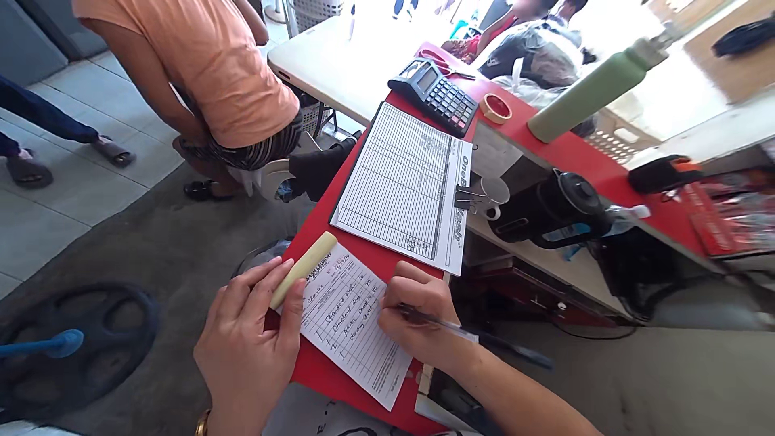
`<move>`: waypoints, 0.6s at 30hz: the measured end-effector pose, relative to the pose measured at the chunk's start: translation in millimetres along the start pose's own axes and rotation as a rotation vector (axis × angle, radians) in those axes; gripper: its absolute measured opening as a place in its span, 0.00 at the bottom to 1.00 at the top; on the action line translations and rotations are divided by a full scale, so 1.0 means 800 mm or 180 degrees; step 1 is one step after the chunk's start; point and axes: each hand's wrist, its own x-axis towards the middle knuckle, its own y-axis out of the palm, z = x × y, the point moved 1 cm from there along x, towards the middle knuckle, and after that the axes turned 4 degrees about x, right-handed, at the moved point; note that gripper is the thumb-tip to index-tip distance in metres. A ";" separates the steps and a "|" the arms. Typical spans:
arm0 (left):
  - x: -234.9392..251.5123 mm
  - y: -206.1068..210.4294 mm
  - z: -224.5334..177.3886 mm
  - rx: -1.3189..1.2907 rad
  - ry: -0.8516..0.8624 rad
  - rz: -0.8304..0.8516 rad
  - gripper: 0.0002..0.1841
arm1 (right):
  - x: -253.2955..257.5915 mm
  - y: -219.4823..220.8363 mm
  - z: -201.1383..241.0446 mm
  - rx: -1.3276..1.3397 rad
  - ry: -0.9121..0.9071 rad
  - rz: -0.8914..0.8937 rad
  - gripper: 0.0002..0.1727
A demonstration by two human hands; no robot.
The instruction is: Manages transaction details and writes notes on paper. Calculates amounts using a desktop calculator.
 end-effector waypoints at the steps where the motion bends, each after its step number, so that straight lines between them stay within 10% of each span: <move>1: 0.000 0.000 0.000 0.0001 0.0008 0.0004 0.22 | 0.001 -0.003 -0.002 0.0005 -0.0058 0.0077 0.08; 18: 0.002 -0.001 -0.011 -0.0134 -0.0107 -0.0058 0.15 | -0.007 -0.007 -0.016 -0.0085 0.0081 -0.0259 0.06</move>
